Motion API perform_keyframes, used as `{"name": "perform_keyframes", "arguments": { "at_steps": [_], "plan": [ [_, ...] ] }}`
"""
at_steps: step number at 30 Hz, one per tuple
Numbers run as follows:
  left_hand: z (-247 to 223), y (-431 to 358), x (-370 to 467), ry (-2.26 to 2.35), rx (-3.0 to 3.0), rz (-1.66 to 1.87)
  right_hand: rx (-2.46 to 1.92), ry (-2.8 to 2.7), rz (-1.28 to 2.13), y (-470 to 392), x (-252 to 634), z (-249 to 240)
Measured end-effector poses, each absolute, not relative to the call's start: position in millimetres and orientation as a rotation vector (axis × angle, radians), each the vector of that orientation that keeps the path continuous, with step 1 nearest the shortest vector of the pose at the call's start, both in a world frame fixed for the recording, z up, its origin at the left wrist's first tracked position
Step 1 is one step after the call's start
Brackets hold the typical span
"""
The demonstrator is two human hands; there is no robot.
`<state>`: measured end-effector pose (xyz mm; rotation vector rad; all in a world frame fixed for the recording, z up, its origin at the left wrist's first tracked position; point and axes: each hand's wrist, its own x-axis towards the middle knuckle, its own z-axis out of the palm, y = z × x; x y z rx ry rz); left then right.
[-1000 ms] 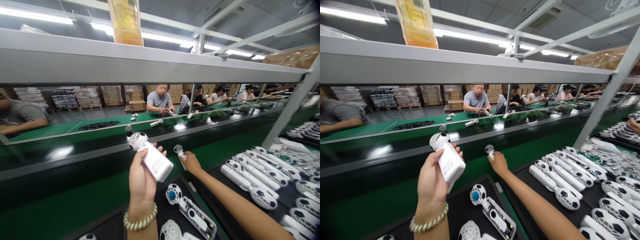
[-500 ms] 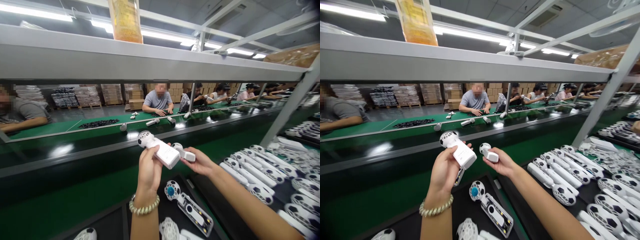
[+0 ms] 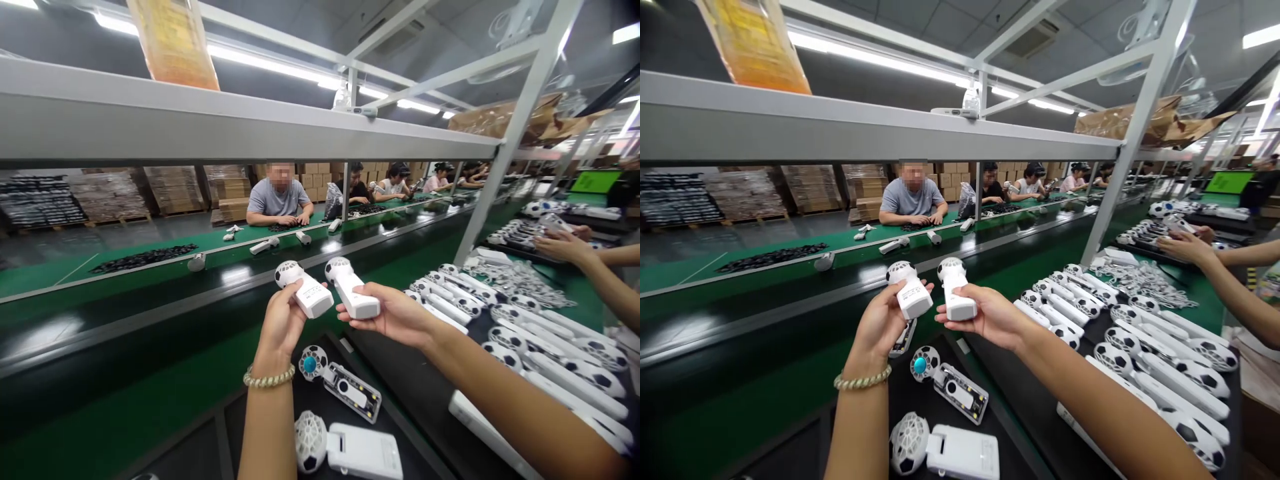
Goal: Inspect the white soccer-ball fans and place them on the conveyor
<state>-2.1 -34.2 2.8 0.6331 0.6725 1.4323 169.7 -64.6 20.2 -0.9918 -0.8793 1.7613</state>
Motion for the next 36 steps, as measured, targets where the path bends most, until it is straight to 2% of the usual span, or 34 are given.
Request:
{"name": "perform_keyframes", "arguments": {
  "at_steps": [3,8,13,15,23,29,34,36],
  "plan": [
    [6,-38,2,0.670,0.611,1.404,-1.090,-1.096,1.560,-64,189,10],
    [7,-40,5,0.657,0.598,1.369,-1.607,-1.409,0.767,-58,250,-10],
    [3,-39,9,0.671,0.644,1.365,-1.926,-1.474,0.125,-58,309,-20],
    [2,-38,11,0.675,0.659,1.363,-1.955,-1.549,-0.031,-55,317,-24],
    [-1,-39,21,0.743,0.709,1.287,-1.976,-1.526,0.046,-42,313,-73],
    [-4,-39,28,0.794,0.813,1.214,-2.426,-1.842,0.143,-58,334,-112],
    [-16,-37,37,0.862,0.989,1.113,-2.452,-1.916,0.178,-63,338,-116],
    [-20,-37,39,0.875,1.092,1.071,-2.310,-1.916,0.246,-60,331,-109]
  ]
}}
